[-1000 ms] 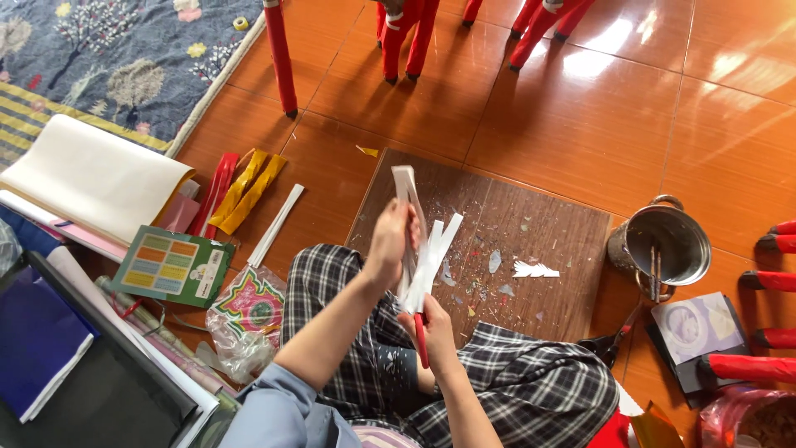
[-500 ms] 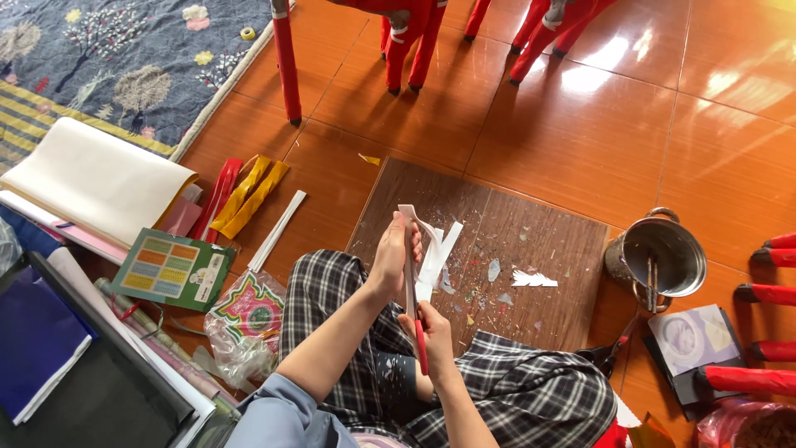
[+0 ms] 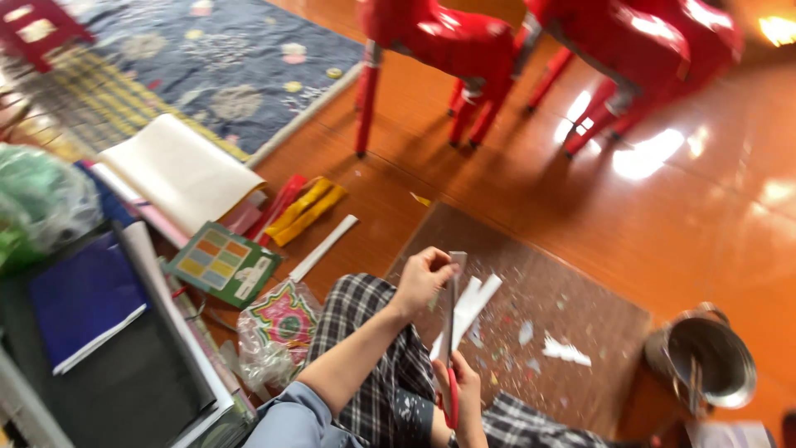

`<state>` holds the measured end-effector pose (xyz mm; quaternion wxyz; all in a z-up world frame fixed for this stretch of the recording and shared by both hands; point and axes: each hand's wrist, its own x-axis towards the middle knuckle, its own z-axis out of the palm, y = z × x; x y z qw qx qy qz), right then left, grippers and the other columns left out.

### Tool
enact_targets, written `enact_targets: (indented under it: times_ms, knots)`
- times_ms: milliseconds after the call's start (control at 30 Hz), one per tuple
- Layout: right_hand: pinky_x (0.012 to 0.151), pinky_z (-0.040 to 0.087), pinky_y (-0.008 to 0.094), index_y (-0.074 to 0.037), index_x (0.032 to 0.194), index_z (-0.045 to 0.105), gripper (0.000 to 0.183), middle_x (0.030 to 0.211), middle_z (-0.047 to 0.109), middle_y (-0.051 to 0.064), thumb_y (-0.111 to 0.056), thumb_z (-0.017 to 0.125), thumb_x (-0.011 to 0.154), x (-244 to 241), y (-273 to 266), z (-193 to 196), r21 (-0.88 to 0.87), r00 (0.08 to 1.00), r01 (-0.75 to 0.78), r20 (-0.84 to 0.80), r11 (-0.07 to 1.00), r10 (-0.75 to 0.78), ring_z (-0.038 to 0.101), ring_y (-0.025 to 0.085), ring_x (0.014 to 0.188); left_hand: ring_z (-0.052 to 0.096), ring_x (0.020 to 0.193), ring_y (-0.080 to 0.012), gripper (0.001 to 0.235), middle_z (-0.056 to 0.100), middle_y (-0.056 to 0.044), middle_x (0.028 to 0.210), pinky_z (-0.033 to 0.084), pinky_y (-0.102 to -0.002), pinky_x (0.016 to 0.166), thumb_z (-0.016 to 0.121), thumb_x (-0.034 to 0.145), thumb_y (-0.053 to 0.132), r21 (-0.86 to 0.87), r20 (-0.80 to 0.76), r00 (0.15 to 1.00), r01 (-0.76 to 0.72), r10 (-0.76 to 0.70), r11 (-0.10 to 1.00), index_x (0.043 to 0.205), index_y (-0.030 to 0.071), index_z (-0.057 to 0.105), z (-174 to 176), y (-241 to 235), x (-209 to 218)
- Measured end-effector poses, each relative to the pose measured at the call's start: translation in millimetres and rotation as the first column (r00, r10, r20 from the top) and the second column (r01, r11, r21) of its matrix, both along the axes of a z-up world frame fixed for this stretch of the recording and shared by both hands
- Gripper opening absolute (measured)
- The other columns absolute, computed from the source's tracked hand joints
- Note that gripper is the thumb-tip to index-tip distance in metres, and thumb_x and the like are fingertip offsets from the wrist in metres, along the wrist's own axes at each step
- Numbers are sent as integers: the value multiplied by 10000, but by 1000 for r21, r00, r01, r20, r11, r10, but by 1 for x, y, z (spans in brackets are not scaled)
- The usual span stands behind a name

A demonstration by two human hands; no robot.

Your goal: Cutting thin strips of white paper using a pair of scissors

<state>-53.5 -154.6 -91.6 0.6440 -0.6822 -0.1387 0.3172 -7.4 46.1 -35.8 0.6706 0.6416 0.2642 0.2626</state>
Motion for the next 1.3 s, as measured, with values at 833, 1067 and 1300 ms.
enact_targets:
  times_ms: [833, 1067, 1300]
  knots:
    - [536, 358, 256, -74, 813, 603, 221, 635, 491, 1, -273, 652, 893, 0, 6, -35, 11, 990, 123, 60, 992, -124, 421, 102, 568, 645, 676, -124, 92, 675, -82, 771, 579, -231, 637, 722, 870, 68, -375, -23, 986, 146, -167, 915, 859, 15, 648, 11, -36, -29]
    - [514, 268, 246, -134, 661, 369, 398, 577, 315, -41, -232, 686, 881, -1, 6, -43, 15, 980, 160, 119, 987, -161, 300, 77, 540, 628, 636, -128, 85, 654, -76, 740, 565, -250, 608, 710, 874, 44, -409, 2, 993, 109, -118, 906, 849, 15, 634, -7, -40, -23]
    - [520, 251, 228, -145, 656, 310, 464, 590, 271, -47, -286, 690, 880, -1, 6, -40, -59, 975, 168, 158, 984, -157, 266, 69, 549, 634, 624, -159, 88, 646, -100, 731, 575, -267, 585, 702, 875, -1, -505, 18, 996, 80, -82, 860, 836, -4, 623, 0, -41, -25]
